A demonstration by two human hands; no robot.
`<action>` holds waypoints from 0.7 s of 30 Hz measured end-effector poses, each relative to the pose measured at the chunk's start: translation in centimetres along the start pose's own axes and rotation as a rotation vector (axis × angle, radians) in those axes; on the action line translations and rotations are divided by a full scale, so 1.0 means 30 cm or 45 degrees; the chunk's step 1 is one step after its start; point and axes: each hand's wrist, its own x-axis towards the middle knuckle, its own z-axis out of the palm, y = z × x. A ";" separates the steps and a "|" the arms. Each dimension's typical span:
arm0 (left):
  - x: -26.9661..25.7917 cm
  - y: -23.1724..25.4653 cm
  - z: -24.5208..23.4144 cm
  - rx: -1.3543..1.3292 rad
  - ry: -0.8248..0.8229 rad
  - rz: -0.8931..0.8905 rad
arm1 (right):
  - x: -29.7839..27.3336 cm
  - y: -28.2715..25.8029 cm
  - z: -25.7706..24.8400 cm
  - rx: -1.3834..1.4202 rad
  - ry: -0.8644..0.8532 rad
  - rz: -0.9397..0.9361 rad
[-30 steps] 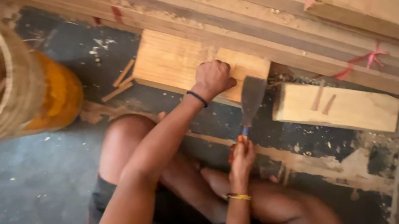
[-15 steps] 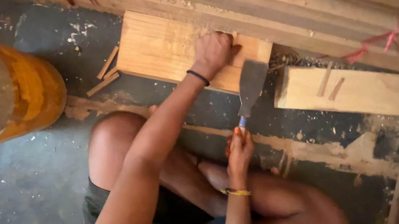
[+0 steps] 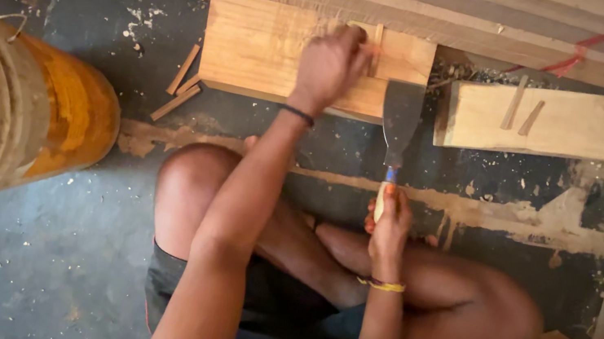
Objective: The person sits on the floor and uses a chisel to carve a rectangular wooden block. They repeatedly strike the chisel to remove wood shavings and occasionally place the carved pieces into a nearby bucket.
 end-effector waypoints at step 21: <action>-0.139 0.301 0.097 -0.315 -0.451 0.699 | -0.041 -0.012 0.015 0.106 -0.066 0.048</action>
